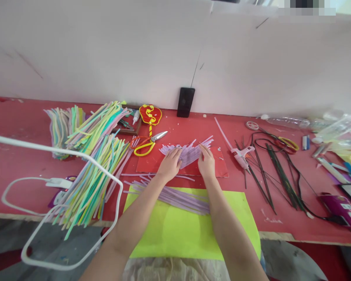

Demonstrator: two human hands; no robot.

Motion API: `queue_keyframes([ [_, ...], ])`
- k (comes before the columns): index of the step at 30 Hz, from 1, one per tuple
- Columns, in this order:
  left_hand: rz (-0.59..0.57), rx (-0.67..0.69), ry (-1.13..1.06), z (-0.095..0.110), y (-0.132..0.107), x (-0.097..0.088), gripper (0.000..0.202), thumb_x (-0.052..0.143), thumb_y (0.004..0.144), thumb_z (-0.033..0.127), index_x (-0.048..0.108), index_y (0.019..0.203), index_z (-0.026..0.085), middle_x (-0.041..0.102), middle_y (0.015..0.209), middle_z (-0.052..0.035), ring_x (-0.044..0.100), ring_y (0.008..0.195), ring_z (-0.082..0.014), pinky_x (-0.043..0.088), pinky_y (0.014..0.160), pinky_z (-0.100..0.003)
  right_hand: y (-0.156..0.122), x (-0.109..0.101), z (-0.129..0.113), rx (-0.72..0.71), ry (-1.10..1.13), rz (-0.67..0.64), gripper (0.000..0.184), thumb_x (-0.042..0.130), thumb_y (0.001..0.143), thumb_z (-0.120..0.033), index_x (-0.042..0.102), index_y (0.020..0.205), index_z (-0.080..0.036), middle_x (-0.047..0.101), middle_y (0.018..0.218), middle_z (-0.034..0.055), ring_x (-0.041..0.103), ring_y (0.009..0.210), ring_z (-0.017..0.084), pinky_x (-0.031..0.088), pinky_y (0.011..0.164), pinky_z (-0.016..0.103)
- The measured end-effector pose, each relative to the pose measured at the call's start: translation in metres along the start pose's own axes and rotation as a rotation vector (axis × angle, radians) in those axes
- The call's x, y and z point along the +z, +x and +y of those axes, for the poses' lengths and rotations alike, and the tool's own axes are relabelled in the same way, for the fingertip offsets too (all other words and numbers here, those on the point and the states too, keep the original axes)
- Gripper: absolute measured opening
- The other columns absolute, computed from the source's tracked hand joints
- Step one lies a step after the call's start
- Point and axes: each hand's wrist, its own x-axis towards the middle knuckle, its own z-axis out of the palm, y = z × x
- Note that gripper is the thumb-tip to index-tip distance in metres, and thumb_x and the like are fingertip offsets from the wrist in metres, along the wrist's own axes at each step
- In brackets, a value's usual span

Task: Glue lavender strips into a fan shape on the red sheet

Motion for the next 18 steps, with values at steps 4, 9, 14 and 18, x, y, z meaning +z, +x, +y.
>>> queue_keyframes([
  [4, -0.051, 0.011, 0.141, 0.002, -0.001, 0.008, 0.053, 0.036, 0.093, 0.026, 0.032, 0.144, 0.011, 0.030, 0.153, -0.0141, 0.021, 0.144, -0.0229, 0.019, 0.118, -0.046, 0.002, 0.007, -0.005, -0.087, -0.124, -0.093, 0.047, 0.030, 0.093, -0.026, 0.049, 0.135, -0.017, 0.049, 0.141, 0.0108, 0.036, 0.136, 0.021, 0.028, 0.113, 0.047],
  [9, -0.079, 0.002, 0.197, 0.004, -0.002, 0.011, 0.051, 0.031, 0.095, 0.028, 0.035, 0.142, 0.009, 0.030, 0.153, -0.0140, 0.023, 0.143, -0.0245, 0.019, 0.118, -0.046, 0.001, 0.018, -0.008, -0.128, -0.290, -0.260, 0.051, 0.026, 0.097, -0.036, 0.039, 0.143, -0.018, 0.039, 0.149, 0.0073, 0.023, 0.143, 0.023, 0.018, 0.115, 0.050],
  [14, -0.085, 0.001, 0.194, 0.005, -0.002, 0.009, 0.052, 0.031, 0.095, 0.029, 0.034, 0.143, 0.011, 0.031, 0.153, -0.0139, 0.024, 0.143, -0.0247, 0.020, 0.117, -0.047, -0.001, 0.022, -0.002, -0.128, -0.359, -0.272, 0.052, 0.026, 0.097, -0.038, 0.040, 0.143, -0.017, 0.039, 0.149, 0.0083, 0.024, 0.143, 0.023, 0.018, 0.115, 0.049],
  [18, -0.091, -0.002, 0.196, 0.004, -0.001, 0.010, 0.052, 0.030, 0.095, 0.029, 0.035, 0.143, 0.010, 0.032, 0.152, -0.0140, 0.024, 0.143, -0.0244, 0.020, 0.117, -0.046, -0.001, 0.025, 0.001, -0.141, -0.368, -0.257, 0.052, 0.027, 0.097, -0.038, 0.040, 0.142, -0.017, 0.036, 0.150, 0.0096, 0.024, 0.143, 0.023, 0.020, 0.114, 0.049],
])
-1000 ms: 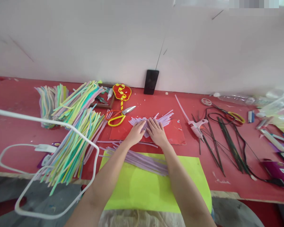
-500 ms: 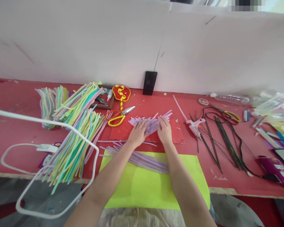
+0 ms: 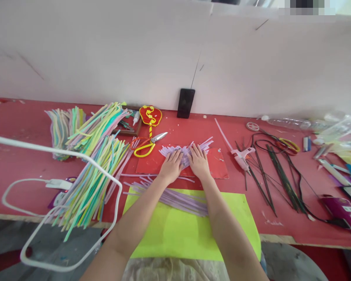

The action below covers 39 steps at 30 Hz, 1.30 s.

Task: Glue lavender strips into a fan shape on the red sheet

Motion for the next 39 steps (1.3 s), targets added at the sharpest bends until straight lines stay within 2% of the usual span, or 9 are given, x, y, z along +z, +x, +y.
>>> queue_keyframes([
  [10, 0.005, 0.010, 0.009, 0.001, -0.001, -0.001, 0.051, 0.030, 0.095, 0.028, 0.036, 0.142, 0.010, 0.031, 0.152, -0.0147, 0.025, 0.143, -0.0253, 0.022, 0.116, -0.047, -0.001, -0.002, -0.004, -0.001, -0.022, 0.011, 0.052, 0.026, 0.097, -0.036, 0.041, 0.142, -0.014, 0.036, 0.151, 0.0117, 0.023, 0.143, 0.024, 0.020, 0.114, 0.049],
  [17, 0.005, -0.010, -0.066, -0.002, -0.001, 0.001, 0.052, 0.029, 0.094, 0.024, 0.034, 0.142, 0.006, 0.029, 0.153, -0.0158, 0.022, 0.144, -0.0250, 0.019, 0.117, -0.047, 0.005, -0.027, -0.030, -0.035, 0.010, -0.042, 0.051, 0.024, 0.097, -0.030, 0.040, 0.142, -0.014, 0.030, 0.154, 0.0094, 0.019, 0.144, 0.025, 0.019, 0.115, 0.050],
  [21, 0.098, -0.046, -0.395, -0.014, 0.005, 0.008, 0.053, 0.033, 0.087, 0.013, 0.035, 0.140, 0.004, 0.029, 0.153, -0.0185, 0.022, 0.144, -0.0209, 0.022, 0.118, -0.042, 0.007, -0.026, -0.055, -0.058, 0.094, -0.062, 0.052, 0.022, 0.098, -0.032, 0.041, 0.142, -0.013, 0.034, 0.152, 0.0099, 0.025, 0.143, 0.023, 0.023, 0.115, 0.045],
  [24, 0.237, -0.204, -0.780, -0.024, 0.012, 0.015, 0.054, 0.035, 0.077, 0.003, 0.046, 0.129, 0.009, 0.043, 0.144, -0.0169, 0.037, 0.137, -0.0196, 0.028, 0.116, -0.040, 0.003, -0.012, -0.067, -0.019, 0.110, -0.057, 0.051, 0.021, 0.098, -0.030, 0.044, 0.139, -0.010, 0.038, 0.149, 0.0130, 0.028, 0.141, 0.024, 0.029, 0.112, 0.045],
  [28, 0.432, -0.337, -1.126, -0.037, 0.017, 0.014, 0.045, 0.038, 0.072, -0.002, 0.053, 0.111, 0.016, 0.060, 0.121, -0.0107, 0.057, 0.119, -0.0188, 0.041, 0.106, -0.040, -0.004, 0.006, -0.071, -0.020, 0.035, -0.013, 0.049, 0.025, 0.098, -0.030, 0.043, 0.140, -0.010, 0.038, 0.149, 0.0136, 0.027, 0.141, 0.026, 0.025, 0.112, 0.047],
  [30, 0.559, -0.367, -1.082, -0.046, 0.013, 0.005, 0.034, 0.041, 0.076, 0.000, 0.054, 0.104, 0.017, 0.062, 0.112, -0.0091, 0.061, 0.110, -0.0183, 0.046, 0.100, -0.038, -0.006, 0.009, -0.071, -0.031, 0.008, 0.004, 0.049, 0.027, 0.098, -0.031, 0.042, 0.141, -0.011, 0.038, 0.149, 0.0126, 0.027, 0.141, 0.026, 0.025, 0.112, 0.047],
  [33, 0.695, -0.493, -0.759, -0.058, 0.002, -0.012, 0.024, 0.044, 0.082, 0.005, 0.055, 0.099, 0.017, 0.063, 0.104, -0.0081, 0.063, 0.098, -0.0174, 0.049, 0.092, -0.036, -0.006, 0.010, -0.069, -0.041, -0.016, 0.015, 0.050, 0.028, 0.099, -0.033, 0.041, 0.142, -0.013, 0.038, 0.149, 0.0115, 0.027, 0.141, 0.027, 0.026, 0.112, 0.046],
  [36, 0.625, -0.568, -0.476, -0.064, -0.006, -0.024, 0.019, 0.050, 0.081, 0.004, 0.058, 0.091, 0.018, 0.063, 0.098, -0.0078, 0.061, 0.098, -0.0195, 0.048, 0.093, -0.037, -0.006, 0.011, -0.068, -0.048, -0.034, 0.024, 0.051, 0.031, 0.098, -0.037, 0.039, 0.144, -0.016, 0.036, 0.150, 0.0113, 0.025, 0.142, 0.027, 0.025, 0.112, 0.047],
  [39, 0.475, -0.622, -0.353, -0.060, -0.009, -0.029, 0.008, 0.057, 0.083, 0.011, 0.059, 0.088, 0.016, 0.063, 0.093, -0.0075, 0.062, 0.091, -0.0200, 0.049, 0.087, -0.035, -0.007, 0.012, -0.068, -0.056, -0.040, 0.027, 0.053, 0.034, 0.097, -0.043, 0.038, 0.144, -0.020, 0.035, 0.151, 0.0113, 0.025, 0.142, 0.029, 0.025, 0.112, 0.049],
])
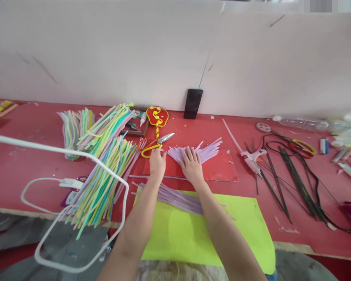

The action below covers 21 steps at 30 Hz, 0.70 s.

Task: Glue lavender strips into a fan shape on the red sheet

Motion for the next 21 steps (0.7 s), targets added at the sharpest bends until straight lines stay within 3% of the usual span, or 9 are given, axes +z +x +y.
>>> queue_keyframes([
  [3, -0.082, 0.007, 0.125, 0.007, -0.005, -0.001, 0.013, 0.058, 0.083, 0.013, 0.060, 0.097, 0.015, 0.063, 0.098, -0.0096, 0.061, 0.094, -0.0212, 0.049, 0.085, -0.034, 0.000, 0.000, 0.000, -0.016, 0.007, 0.009, 0.053, 0.035, 0.096, -0.044, 0.039, 0.144, -0.022, 0.035, 0.151, 0.0121, 0.026, 0.141, 0.029, 0.026, 0.111, 0.050],
  [8, -0.123, 0.045, 0.204, 0.014, -0.007, -0.005, 0.023, 0.057, 0.084, 0.011, 0.058, 0.106, 0.015, 0.061, 0.105, -0.0107, 0.060, 0.101, -0.0213, 0.047, 0.090, -0.033, 0.000, -0.006, -0.004, -0.010, -0.001, -0.002, 0.052, 0.037, 0.096, -0.043, 0.040, 0.143, -0.022, 0.035, 0.151, 0.0123, 0.026, 0.141, 0.030, 0.027, 0.111, 0.051],
  [13, -0.130, 0.056, 0.214, 0.014, -0.006, -0.006, 0.024, 0.056, 0.085, 0.012, 0.059, 0.108, 0.015, 0.061, 0.108, -0.0117, 0.060, 0.102, -0.0223, 0.047, 0.089, -0.033, 0.001, -0.019, -0.013, -0.029, -0.002, 0.035, 0.049, 0.034, 0.097, -0.038, 0.039, 0.143, -0.023, 0.029, 0.154, 0.0100, 0.019, 0.144, 0.030, 0.018, 0.112, 0.059],
  [21, -0.164, 0.061, 0.241, 0.014, -0.004, -0.008, 0.022, 0.055, 0.086, 0.014, 0.061, 0.107, 0.017, 0.060, 0.109, -0.0114, 0.060, 0.102, -0.0218, 0.047, 0.089, -0.031, -0.001, -0.010, -0.022, -0.235, 0.120, -0.145, 0.049, 0.026, 0.098, -0.027, 0.033, 0.147, -0.020, 0.037, 0.150, 0.0053, 0.031, 0.140, 0.021, 0.023, 0.116, 0.046],
])
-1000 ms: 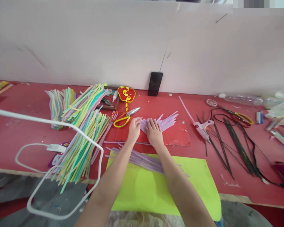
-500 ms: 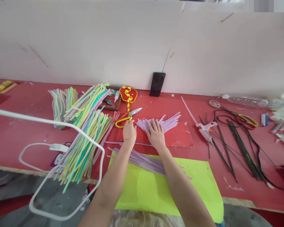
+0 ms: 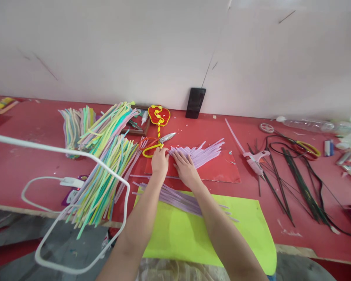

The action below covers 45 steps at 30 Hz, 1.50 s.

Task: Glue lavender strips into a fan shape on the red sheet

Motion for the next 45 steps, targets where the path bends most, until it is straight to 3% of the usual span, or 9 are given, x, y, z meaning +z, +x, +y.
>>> queue_keyframes([
  [9, -0.072, -0.009, 0.020, -0.0021, 0.0025, -0.0056, 0.019, 0.057, 0.087, 0.018, 0.061, 0.106, 0.021, 0.061, 0.108, -0.0076, 0.061, 0.098, -0.0194, 0.048, 0.077, -0.027, 0.0000, 0.0019, 0.0025, -0.011, -0.002, -0.052, 0.050, 0.023, 0.098, -0.024, 0.032, 0.146, -0.017, 0.034, 0.151, 0.0048, 0.028, 0.141, 0.021, 0.021, 0.116, 0.046],
  [23, -0.049, -0.024, 0.002, -0.0018, 0.0041, -0.0048, 0.016, 0.063, 0.083, 0.019, 0.060, 0.099, 0.022, 0.062, 0.105, -0.0064, 0.062, 0.094, -0.0191, 0.047, 0.071, -0.026, 0.0005, -0.0007, 0.0023, -0.020, -0.001, -0.071, 0.051, 0.023, 0.097, -0.022, 0.029, 0.148, -0.019, 0.034, 0.152, 0.0052, 0.027, 0.142, 0.021, 0.020, 0.116, 0.046],
  [37, -0.026, -0.034, 0.020, 0.0001, 0.0032, -0.0045, 0.012, 0.063, 0.083, 0.020, 0.060, 0.093, 0.022, 0.062, 0.103, -0.0061, 0.062, 0.094, -0.0203, 0.048, 0.072, -0.028, 0.0009, -0.0024, 0.0013, -0.015, 0.001, -0.076, 0.050, 0.023, 0.097, -0.022, 0.030, 0.147, -0.018, 0.033, 0.152, 0.0046, 0.026, 0.142, 0.021, 0.021, 0.116, 0.047],
  [45, -0.007, -0.007, -0.041, -0.0048, 0.0045, 0.0011, 0.018, 0.063, 0.081, 0.013, 0.059, 0.097, 0.020, 0.060, 0.100, -0.0067, 0.061, 0.093, -0.0186, 0.049, 0.082, -0.029, 0.0006, 0.0020, 0.0032, -0.009, -0.008, -0.065, 0.051, 0.023, 0.097, -0.022, 0.028, 0.148, -0.020, 0.034, 0.152, 0.0047, 0.027, 0.142, 0.020, 0.022, 0.116, 0.047],
])
